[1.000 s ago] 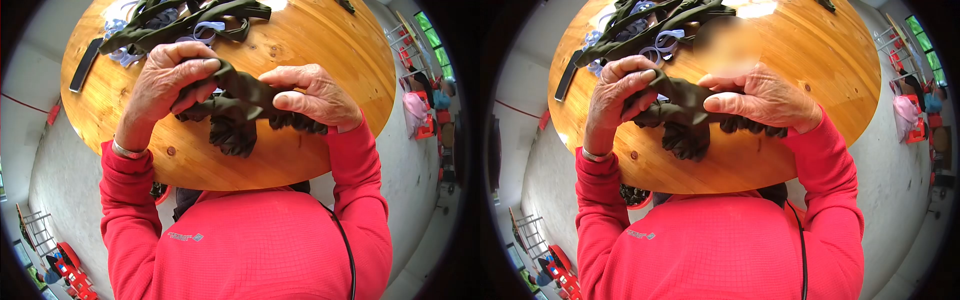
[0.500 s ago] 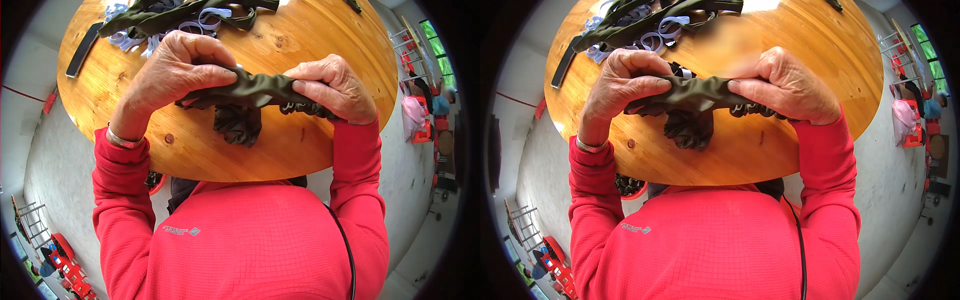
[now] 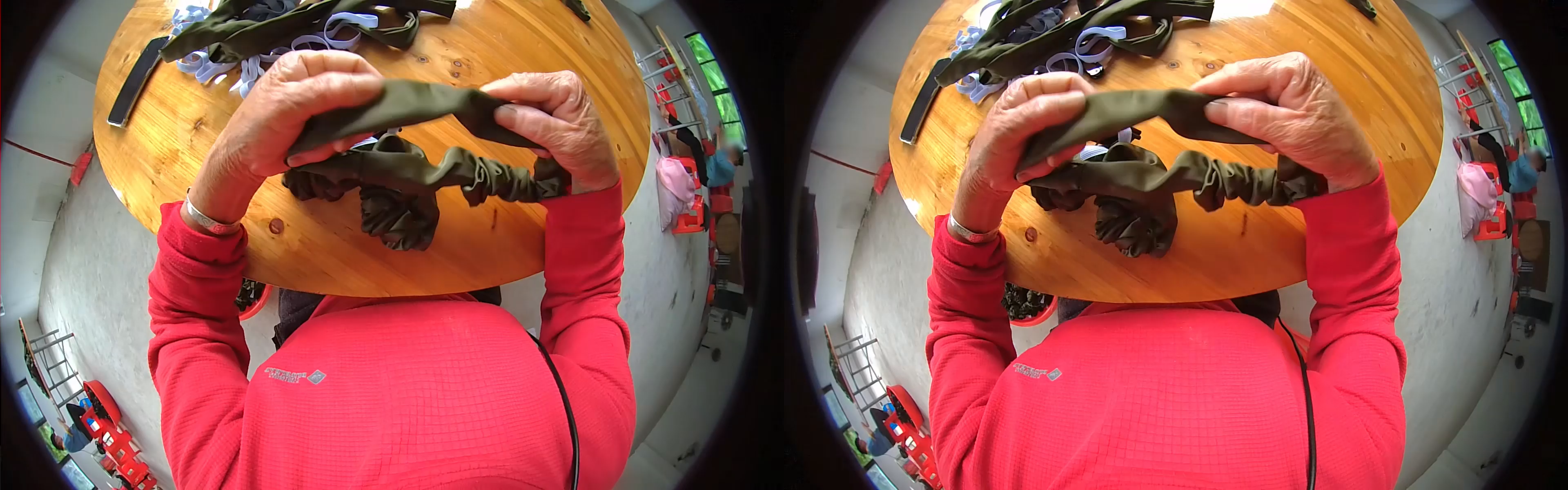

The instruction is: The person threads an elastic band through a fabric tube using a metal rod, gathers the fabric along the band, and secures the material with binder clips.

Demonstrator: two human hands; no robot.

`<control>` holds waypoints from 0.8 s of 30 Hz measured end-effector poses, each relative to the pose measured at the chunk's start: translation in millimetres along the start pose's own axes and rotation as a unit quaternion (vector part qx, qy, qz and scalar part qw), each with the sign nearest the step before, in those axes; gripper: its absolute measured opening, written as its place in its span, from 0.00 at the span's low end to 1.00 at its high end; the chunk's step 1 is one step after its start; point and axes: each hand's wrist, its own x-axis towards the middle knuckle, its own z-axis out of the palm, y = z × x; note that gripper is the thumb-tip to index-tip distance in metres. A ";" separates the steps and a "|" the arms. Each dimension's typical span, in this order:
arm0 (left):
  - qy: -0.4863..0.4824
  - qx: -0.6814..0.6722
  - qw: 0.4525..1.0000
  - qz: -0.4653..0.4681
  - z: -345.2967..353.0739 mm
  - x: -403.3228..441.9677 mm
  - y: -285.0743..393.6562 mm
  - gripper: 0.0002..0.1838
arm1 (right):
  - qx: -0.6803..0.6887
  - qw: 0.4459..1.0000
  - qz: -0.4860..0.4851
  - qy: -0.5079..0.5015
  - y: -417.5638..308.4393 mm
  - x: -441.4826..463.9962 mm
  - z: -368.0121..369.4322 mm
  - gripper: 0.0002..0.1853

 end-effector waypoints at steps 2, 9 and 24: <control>0.023 0.068 0.997 -0.003 1.9 -1.1 -0.7 0.08 | -0.020 1.000 -0.008 -0.006 -1.9 -0.3 -2.2 0.08; 0.043 0.083 0.995 -0.026 17.3 -1.4 0.1 0.03 | -0.068 0.995 -0.056 -0.042 2.9 5.3 25.0 0.08; -0.003 0.012 1.000 -0.022 11.9 -0.1 -1.5 0.07 | 0.034 0.999 -0.013 -0.022 -5.0 1.2 2.4 0.10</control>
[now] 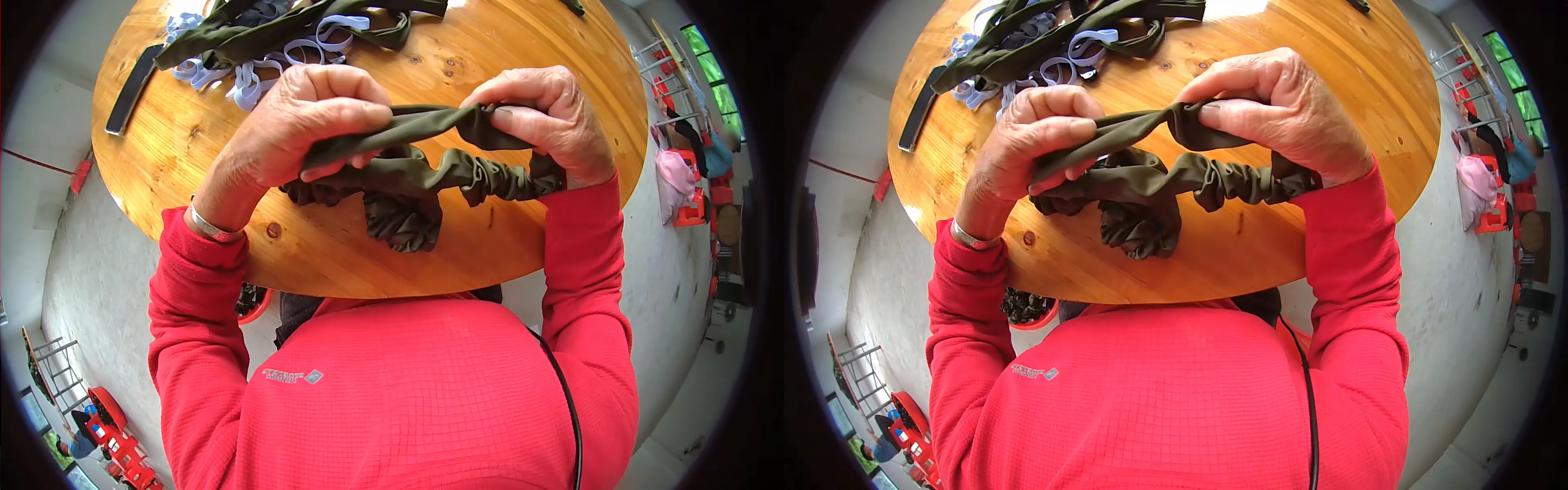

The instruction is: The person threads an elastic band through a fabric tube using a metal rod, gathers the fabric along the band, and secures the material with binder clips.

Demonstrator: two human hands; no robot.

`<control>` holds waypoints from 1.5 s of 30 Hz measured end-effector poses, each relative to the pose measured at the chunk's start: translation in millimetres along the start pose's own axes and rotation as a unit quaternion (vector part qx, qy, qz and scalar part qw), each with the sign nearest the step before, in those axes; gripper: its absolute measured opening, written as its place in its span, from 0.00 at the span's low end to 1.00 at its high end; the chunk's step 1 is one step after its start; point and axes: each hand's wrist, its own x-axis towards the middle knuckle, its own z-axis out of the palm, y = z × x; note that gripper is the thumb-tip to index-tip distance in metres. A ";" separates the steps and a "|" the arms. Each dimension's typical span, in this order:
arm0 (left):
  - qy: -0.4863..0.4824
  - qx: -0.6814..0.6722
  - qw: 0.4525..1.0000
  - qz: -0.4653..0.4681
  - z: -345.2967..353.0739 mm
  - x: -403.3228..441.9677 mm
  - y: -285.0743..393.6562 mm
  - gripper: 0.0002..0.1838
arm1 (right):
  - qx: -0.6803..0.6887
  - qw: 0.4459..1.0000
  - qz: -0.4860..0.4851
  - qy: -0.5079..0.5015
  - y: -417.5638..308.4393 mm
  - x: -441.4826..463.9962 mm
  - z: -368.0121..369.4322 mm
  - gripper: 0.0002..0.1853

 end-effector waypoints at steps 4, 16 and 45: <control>0.025 0.042 0.999 -0.011 3.3 -0.4 1.6 0.04 | -0.035 0.999 0.026 0.001 -1.9 -1.0 9.0 0.08; 0.035 0.028 0.998 0.045 17.5 1.4 -5.9 0.05 | -0.070 0.995 -0.056 0.037 10.0 2.4 32.4 0.11; 0.020 0.035 0.999 0.030 13.4 -0.1 -4.5 0.04 | -0.062 0.997 0.028 0.020 -0.5 -0.2 35.5 0.12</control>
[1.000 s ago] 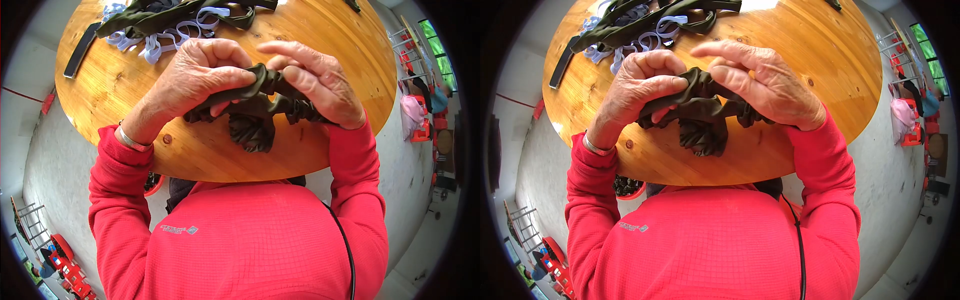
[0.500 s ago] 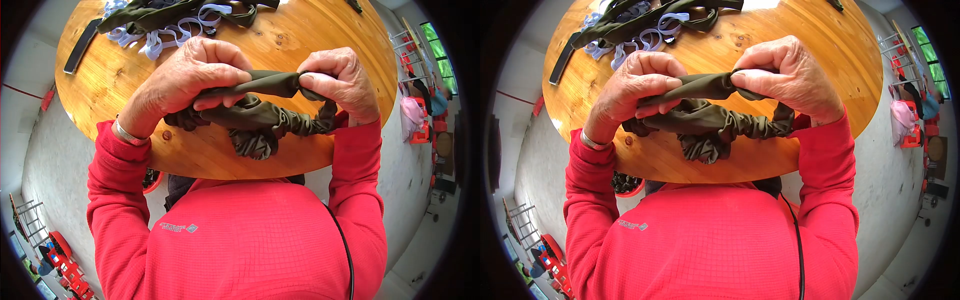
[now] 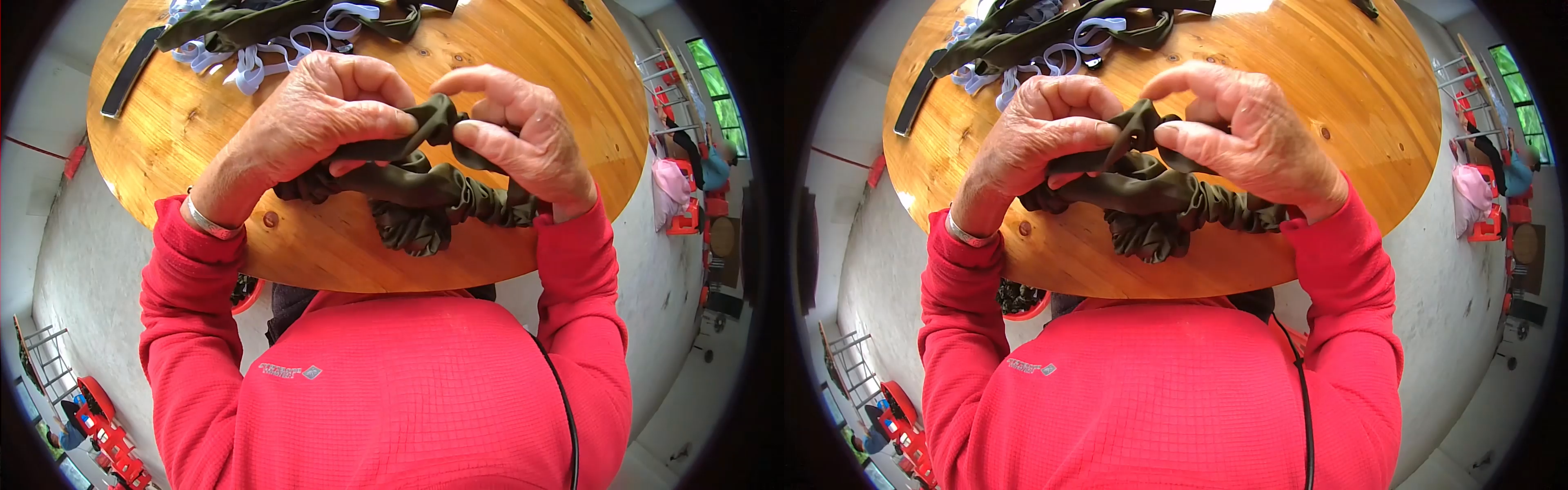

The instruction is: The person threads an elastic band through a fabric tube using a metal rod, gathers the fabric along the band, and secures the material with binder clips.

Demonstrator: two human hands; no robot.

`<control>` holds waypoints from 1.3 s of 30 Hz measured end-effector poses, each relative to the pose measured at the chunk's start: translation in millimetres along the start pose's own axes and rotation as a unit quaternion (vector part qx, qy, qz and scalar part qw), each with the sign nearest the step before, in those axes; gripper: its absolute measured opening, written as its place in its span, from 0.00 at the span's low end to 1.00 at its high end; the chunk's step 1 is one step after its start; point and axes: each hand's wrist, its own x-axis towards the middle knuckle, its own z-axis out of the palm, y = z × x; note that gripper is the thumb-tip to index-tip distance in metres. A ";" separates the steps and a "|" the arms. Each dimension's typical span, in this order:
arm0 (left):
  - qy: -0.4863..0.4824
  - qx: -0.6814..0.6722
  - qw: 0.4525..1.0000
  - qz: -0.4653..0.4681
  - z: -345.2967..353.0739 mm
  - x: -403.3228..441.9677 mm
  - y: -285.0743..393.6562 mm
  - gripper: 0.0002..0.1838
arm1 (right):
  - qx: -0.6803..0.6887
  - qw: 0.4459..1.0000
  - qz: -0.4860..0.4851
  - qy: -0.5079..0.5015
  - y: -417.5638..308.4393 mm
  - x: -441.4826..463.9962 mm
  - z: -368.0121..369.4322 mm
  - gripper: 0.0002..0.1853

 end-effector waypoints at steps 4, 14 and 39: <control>-0.021 0.005 1.000 0.022 5.2 -1.6 -0.6 0.07 | -0.032 0.999 -0.023 -0.023 0.4 0.1 -2.3 0.09; -0.123 -0.033 0.992 -0.008 -1.1 -12.0 8.9 0.16 | 0.024 1.000 -0.001 -0.008 -16.8 -13.3 -19.8 0.04; -0.137 0.080 0.987 0.037 -11.2 -7.1 2.0 0.13 | 0.056 0.997 0.053 -0.016 -6.6 -4.0 -5.8 0.05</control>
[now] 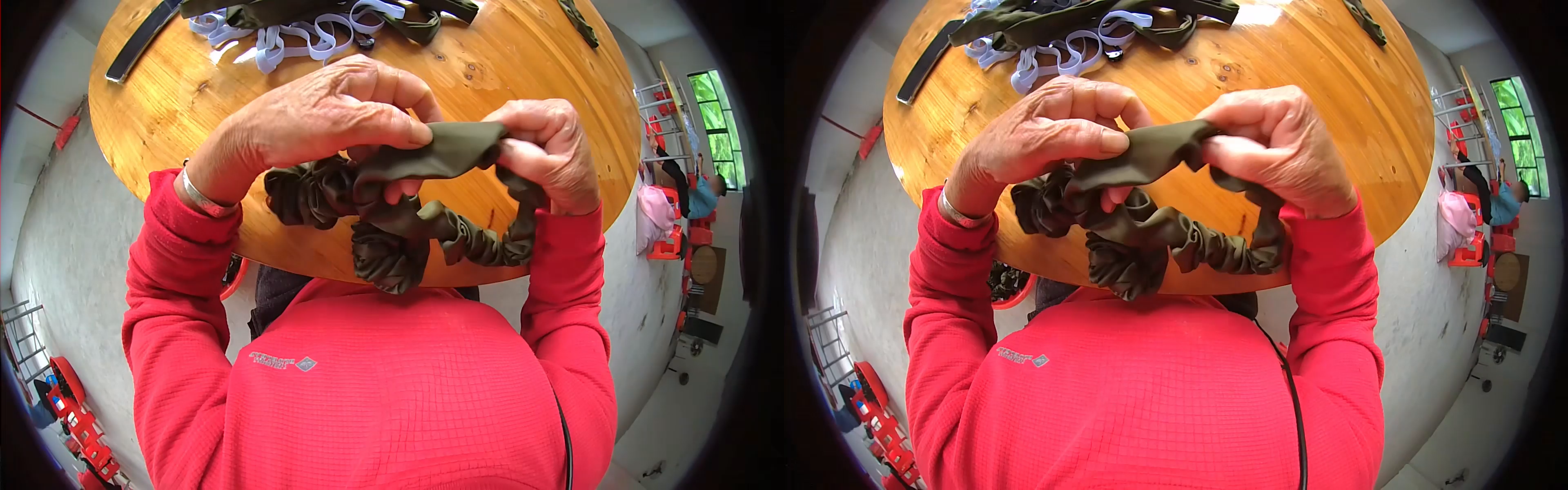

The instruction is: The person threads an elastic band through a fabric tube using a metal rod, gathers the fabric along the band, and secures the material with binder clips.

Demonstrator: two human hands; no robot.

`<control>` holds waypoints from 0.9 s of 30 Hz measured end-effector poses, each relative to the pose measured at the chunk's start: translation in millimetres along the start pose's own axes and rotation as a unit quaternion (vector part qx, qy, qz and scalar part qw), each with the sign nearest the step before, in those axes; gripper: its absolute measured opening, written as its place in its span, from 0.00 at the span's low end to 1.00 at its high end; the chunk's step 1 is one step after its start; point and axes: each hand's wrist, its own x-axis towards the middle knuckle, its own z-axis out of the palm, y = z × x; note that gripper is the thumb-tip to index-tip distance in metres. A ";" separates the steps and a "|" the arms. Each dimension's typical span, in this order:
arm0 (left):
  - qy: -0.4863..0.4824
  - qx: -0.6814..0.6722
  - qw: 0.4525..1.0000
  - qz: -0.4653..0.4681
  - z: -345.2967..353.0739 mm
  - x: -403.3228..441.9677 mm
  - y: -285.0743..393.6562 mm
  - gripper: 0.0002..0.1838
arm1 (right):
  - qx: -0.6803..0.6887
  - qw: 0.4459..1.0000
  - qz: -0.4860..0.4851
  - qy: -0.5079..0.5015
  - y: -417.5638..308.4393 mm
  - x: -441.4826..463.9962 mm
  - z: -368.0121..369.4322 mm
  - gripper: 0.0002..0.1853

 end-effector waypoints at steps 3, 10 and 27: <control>-0.022 -0.035 0.999 -0.025 -0.9 -3.5 6.5 0.15 | 0.007 0.999 0.039 -0.020 -6.3 -1.9 -5.0 0.05; -0.001 -0.037 0.996 -0.075 6.5 -1.0 6.6 0.06 | -0.062 0.995 0.045 -0.066 -13.3 -3.5 -0.8 0.03; 0.049 0.025 0.998 0.011 29.2 -15.0 5.8 0.11 | -0.211 0.974 -0.085 0.010 -16.1 -21.0 41.3 0.08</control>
